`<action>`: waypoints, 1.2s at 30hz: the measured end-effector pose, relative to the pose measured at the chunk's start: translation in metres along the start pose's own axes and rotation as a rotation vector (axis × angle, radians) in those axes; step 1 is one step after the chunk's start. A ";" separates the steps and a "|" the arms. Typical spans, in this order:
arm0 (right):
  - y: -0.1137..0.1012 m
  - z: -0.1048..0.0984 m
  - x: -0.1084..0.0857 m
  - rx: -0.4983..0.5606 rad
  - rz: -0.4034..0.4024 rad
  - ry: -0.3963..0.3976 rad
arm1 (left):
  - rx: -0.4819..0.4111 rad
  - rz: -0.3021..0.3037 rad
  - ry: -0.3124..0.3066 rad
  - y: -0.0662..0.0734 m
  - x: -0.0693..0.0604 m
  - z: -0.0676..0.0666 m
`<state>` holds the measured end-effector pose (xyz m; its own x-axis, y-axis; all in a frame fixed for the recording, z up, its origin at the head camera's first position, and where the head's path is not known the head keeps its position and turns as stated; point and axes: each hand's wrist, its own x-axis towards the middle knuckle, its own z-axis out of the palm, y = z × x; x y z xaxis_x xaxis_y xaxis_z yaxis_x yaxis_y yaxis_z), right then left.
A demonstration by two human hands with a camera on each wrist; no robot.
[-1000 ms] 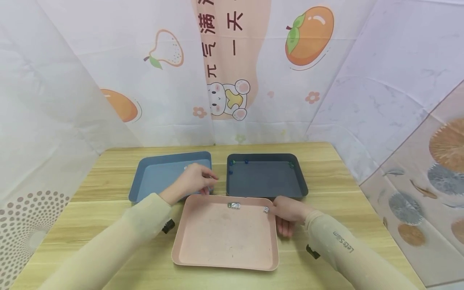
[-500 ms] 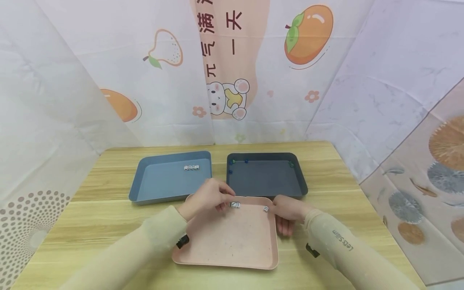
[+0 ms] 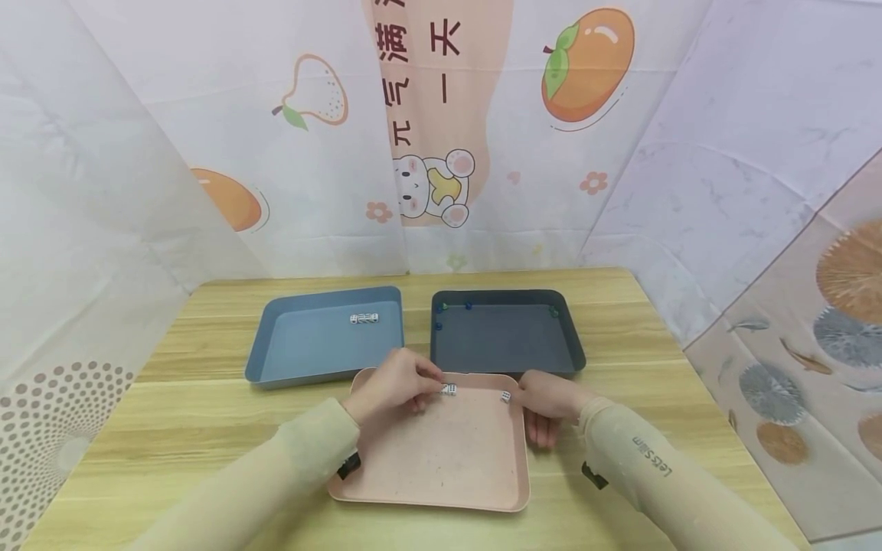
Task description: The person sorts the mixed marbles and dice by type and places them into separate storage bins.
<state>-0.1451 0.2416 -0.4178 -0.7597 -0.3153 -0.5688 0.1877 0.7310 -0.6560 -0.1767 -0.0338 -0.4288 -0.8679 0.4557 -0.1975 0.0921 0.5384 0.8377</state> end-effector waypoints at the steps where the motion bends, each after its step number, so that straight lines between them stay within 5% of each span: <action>1: 0.000 0.000 0.000 0.000 0.001 0.000 | 0.006 -0.005 -0.002 -0.001 0.000 0.001; 12: 0.001 0.001 0.000 0.008 0.008 0.002 | 0.092 -0.026 -0.012 -0.007 0.000 0.014; 36: 0.000 0.002 -0.001 0.013 -0.011 0.006 | 0.169 0.007 -0.018 -0.010 0.002 0.015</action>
<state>-0.1435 0.2409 -0.4184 -0.7652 -0.3197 -0.5588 0.1876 0.7195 -0.6686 -0.1724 -0.0277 -0.4449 -0.8583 0.4714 -0.2027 0.1797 0.6461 0.7418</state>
